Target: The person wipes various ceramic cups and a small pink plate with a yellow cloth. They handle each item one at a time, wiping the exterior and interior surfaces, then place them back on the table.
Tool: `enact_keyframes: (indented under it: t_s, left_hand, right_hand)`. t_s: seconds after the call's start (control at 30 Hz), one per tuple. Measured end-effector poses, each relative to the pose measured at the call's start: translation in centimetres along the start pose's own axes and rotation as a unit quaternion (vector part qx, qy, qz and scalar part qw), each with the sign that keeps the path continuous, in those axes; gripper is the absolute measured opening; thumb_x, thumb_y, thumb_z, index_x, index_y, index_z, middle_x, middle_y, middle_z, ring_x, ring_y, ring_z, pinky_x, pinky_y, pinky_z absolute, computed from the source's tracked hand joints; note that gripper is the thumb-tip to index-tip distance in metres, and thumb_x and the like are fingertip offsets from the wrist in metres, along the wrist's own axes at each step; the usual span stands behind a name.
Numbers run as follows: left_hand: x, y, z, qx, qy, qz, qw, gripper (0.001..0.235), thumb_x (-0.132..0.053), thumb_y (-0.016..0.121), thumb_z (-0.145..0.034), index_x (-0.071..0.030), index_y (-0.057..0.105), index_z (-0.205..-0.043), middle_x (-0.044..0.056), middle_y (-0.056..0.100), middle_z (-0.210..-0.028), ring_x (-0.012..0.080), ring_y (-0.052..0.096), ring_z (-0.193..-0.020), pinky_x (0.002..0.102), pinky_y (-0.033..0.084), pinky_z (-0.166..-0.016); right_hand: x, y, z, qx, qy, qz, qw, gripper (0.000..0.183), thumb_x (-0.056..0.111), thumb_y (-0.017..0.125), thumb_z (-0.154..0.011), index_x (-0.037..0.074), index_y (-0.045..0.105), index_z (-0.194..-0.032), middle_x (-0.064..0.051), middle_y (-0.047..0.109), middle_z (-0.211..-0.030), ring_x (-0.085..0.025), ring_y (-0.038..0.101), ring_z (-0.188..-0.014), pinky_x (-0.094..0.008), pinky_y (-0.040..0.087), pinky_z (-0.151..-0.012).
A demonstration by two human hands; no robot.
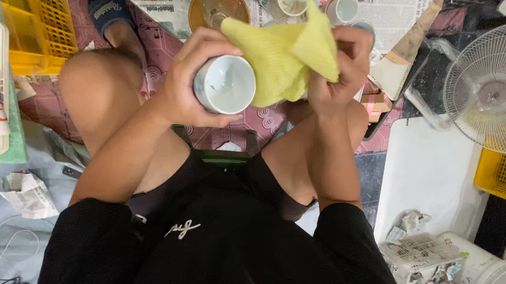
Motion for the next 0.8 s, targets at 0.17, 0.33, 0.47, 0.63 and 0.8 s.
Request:
enact_keyframes:
  t_s: [0.17,0.33,0.47,0.63,0.8]
  left_hand:
    - [1.2,0.7,0.5,-0.019,0.035,0.101,0.994,0.082,-0.016,0.098,-0.076,-0.008,0.045,-0.139,0.012,0.051,-0.136,0.0265,0.061,-0.125,0.037,0.051,-0.110]
    - [1.7,1.2,0.8,-0.028,0.008,0.092,0.995,0.087,-0.009,0.097,-0.070,-0.008,0.040,-0.135,0.017,0.049,-0.139,0.0276,0.055,-0.128,0.037,0.048,-0.112]
    - [1.7,1.3,0.7,-0.033,0.000,0.078,0.996,0.085,-0.009,0.097,-0.075,-0.009,0.041,-0.138,0.016,0.050,-0.140,0.0245,0.054,-0.133,0.036,0.047,-0.115]
    - [1.9,1.3,0.7,-0.048,-0.012,0.065,0.997,0.087,-0.017,0.098,-0.075,-0.008,0.043,-0.142,0.014,0.052,-0.141,0.0253,0.054,-0.133,0.037,0.045,-0.116]
    - [2.6,1.2,0.3,-0.075,-0.034,0.098,0.992,0.086,-0.023,0.093,-0.074,-0.006,0.046,-0.144,0.013,0.054,-0.142,0.0214,0.056,-0.131,0.034,0.045,-0.116]
  right_hand:
    - [1.1,0.6,-0.1,-0.044,0.020,-0.059,0.997,0.012,0.002,0.072,-0.094,-0.009,0.073,-0.098,-0.014,0.058,-0.122,-0.027,0.058,-0.104,-0.034,0.049,-0.091]
    - [2.5,2.0,0.1,-0.018,-0.070,-0.074,0.995,0.014,0.009,0.072,-0.089,-0.004,0.069,-0.088,-0.016,0.060,-0.118,-0.032,0.058,-0.106,-0.043,0.051,-0.090]
    - [2.8,2.2,0.5,0.006,-0.137,-0.015,0.990,0.017,0.017,0.072,-0.081,0.001,0.072,-0.085,-0.014,0.066,-0.104,-0.031,0.056,-0.095,-0.045,0.046,-0.085]
    - [3.1,3.3,1.0,0.089,-0.132,0.001,0.987,0.023,0.027,0.077,-0.083,0.004,0.075,-0.087,-0.013,0.070,-0.108,-0.034,0.060,-0.096,-0.046,0.047,-0.087]
    - [2.4,3.0,0.1,0.197,-0.143,-0.028,0.970,0.056,0.050,0.079,-0.081,-0.001,0.067,-0.100,-0.022,0.064,-0.120,-0.043,0.058,-0.108,-0.053,0.047,-0.098]
Point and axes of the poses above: each hand's wrist, its own z-axis away from the middle knuckle, its own y-axis out of the palm, x = y × z, the point moved 1 cm from there along -z, towards the middle knuckle
